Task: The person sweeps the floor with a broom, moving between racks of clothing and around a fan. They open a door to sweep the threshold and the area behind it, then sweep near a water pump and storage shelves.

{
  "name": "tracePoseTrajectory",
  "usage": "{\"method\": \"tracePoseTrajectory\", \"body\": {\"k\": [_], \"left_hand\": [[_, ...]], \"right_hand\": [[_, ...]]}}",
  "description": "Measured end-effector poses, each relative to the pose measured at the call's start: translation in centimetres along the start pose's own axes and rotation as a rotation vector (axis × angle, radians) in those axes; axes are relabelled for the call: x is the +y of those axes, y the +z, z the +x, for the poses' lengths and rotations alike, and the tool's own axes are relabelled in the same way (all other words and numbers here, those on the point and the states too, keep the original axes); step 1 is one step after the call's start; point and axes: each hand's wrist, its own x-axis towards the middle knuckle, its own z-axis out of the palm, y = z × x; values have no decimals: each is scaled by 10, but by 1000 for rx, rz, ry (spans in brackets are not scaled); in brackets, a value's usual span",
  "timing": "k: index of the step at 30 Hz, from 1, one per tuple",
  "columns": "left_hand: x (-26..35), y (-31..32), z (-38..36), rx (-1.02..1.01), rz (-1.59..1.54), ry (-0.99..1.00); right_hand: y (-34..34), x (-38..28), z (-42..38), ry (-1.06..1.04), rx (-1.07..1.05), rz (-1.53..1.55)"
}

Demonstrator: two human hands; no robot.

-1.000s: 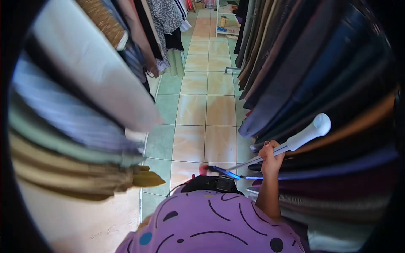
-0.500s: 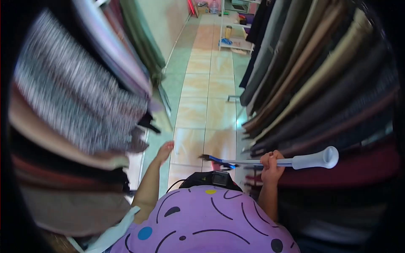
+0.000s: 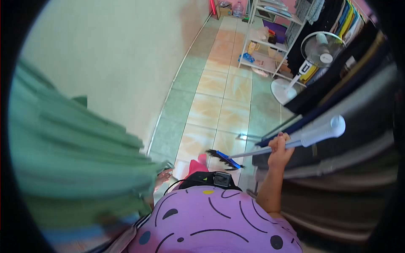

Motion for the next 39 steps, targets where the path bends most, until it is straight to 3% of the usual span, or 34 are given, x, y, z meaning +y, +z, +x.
{"method": "tracePoseTrajectory", "body": {"k": [1, 3, 5, 8, 9, 11, 13, 15, 17, 19, 20, 21, 23, 25, 31, 35, 36, 37, 38, 39], "left_hand": [[5, -16, 26, 47, -69, -20], [46, -33, 51, 473, -226, -22], [120, -46, 80, 719, -362, -40], [168, -89, 143, 848, -605, -4], [174, -106, 167, 850, -601, -6], [187, -143, 217, 623, -888, 59], [205, -157, 269, 673, -923, 6], [233, -158, 308, 650, -611, 4], [261, -146, 331, 676, -184, -160], [218, -173, 345, 503, 720, -230], [229, -167, 344, 336, 786, -424], [157, -205, 348, 208, 699, -421], [203, -175, 331, 419, -9, -883], [182, -181, 326, 616, -17, -833], [202, -243, 421, 546, 185, -784], [280, -315, 526, 472, 361, -737], [307, -332, 582, 451, 395, -736], [335, -364, 549, 436, 433, -725], [376, -406, 683, 422, 478, -717], [401, -413, 696, 405, 528, -715]], "right_hand": [[4, 8, 24, 29, 23, 51], [13, 16, 61, -8, 82, -42], [33, 13, 98, 18, 115, 99], [35, 30, 158, -76, 47, 120], [36, 38, 176, -80, 60, 154], [58, 52, 202, -106, 103, 113], [73, 75, 241, -123, 179, 104], [85, 102, 286, -124, 146, 88], [102, 131, 344, -80, 158, 72], [133, 146, 399, -25, 176, 89], [150, 155, 428, -26, 119, 69], [165, 163, 453, -22, 63, 44], [194, 181, 503, -13, 30, 41], [227, 201, 548, -12, -40, 48], [314, 271, 678, 32, -27, 5], [371, 302, 760, 8, 5, 13], [382, 305, 781, 12, 2, 3], [393, 308, 803, -22, -9, 15], [405, 312, 823, -51, -14, 30], [412, 317, 843, -45, -3, 29]]}}
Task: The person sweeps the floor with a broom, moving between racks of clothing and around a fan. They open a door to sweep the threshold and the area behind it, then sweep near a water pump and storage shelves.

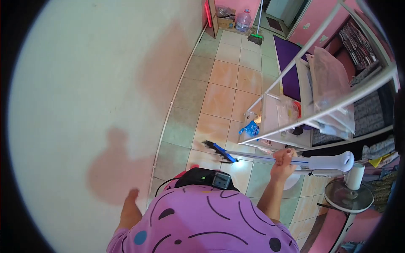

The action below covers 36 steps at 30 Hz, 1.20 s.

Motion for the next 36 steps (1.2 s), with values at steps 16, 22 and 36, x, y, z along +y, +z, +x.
{"method": "tracePoseTrajectory", "body": {"k": [16, 22, 36], "left_hand": [[556, -148, 33, 177, 356, 373], [484, -147, 124, 132, 347, 329], [1159, -326, 215, 579, 169, 853]], "right_hand": [[111, 164, 358, 49, 37, 77], [124, 239, 496, -13, 227, 24], [177, 297, 807, -182, 390, 4]]}}
